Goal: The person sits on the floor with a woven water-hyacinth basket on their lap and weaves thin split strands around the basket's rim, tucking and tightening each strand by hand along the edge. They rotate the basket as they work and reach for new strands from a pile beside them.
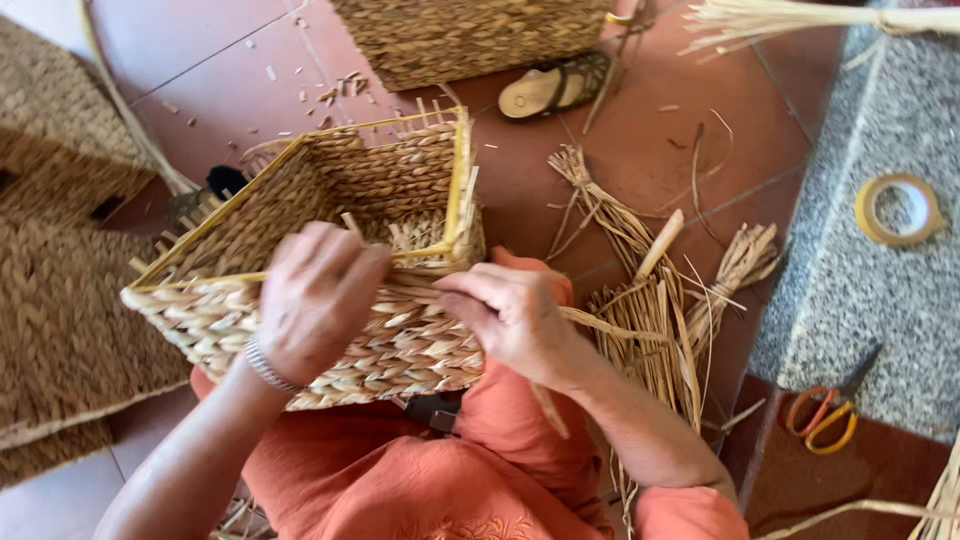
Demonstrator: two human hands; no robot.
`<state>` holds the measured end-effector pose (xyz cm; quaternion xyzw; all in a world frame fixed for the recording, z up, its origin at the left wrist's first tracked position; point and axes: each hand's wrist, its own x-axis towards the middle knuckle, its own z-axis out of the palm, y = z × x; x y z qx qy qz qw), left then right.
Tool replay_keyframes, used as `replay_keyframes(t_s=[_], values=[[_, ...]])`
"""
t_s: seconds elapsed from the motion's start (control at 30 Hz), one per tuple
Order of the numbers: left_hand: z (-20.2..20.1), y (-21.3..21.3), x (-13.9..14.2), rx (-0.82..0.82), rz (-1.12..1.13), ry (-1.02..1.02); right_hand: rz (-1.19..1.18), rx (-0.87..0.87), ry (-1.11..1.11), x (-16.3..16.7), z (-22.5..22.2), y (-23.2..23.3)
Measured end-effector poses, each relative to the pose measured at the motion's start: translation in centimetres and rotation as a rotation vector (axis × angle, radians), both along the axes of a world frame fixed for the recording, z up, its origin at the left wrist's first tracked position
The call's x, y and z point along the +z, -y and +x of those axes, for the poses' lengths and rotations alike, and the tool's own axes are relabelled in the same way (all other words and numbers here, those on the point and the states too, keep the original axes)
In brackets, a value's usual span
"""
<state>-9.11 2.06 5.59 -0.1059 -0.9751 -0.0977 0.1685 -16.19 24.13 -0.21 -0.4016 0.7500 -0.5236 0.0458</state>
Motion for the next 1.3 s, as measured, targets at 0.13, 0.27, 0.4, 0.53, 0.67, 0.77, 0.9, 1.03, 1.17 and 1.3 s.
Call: replay_keyframes(t_s=[0.13, 0.27, 0.4, 0.53, 0.67, 0.77, 0.9, 1.03, 1.17, 1.3], values=[[-0.1, -0.4, -1.3, -0.011, 0.459, 0.18, 0.018, 0.057, -0.021, 2.8, -1.4, -0.9], [0.1, -0.4, -2.1, -0.14, 0.668, 0.182, 0.125, -0.037, -0.342, 4.8, -1.6, -0.7], [-0.4, -1.5, -2.6, -0.232, 0.577, 0.15, 0.038, 0.029, -0.674, 5.2, -1.7, -0.7], [-1.1, -2.8, -3.2, -0.151, 0.41, 0.229, 0.062, 0.065, -0.278, 4.9, -3.5, -0.8], [-0.8, -3.4, -3.6, -0.071, 0.494, 0.099, 0.17, 0.022, -0.054, 4.3, -5.6, -1.0], [-0.4, -3.3, -4.0, -0.071, 0.491, 0.043, 0.193, -0.026, -0.248, 3.7, -5.4, -1.2], [-0.2, -3.1, -4.7, -0.089, 0.349, -0.067, 0.156, -0.079, -0.31, 2.6, -4.0, -0.9], [0.8, -2.8, -5.0, -0.172, 0.227, -0.093, 0.136, -0.117, -0.434, 1.3, -4.6, -0.3], [0.8, -2.8, -5.2, -0.18, 0.236, -0.076, 0.202, -0.118, -0.453, 0.2, -4.7, -1.2], [-1.1, -3.2, -5.4, -0.098, 0.396, 0.036, 0.197, -0.047, -0.318, -0.1, -3.6, -2.6]])
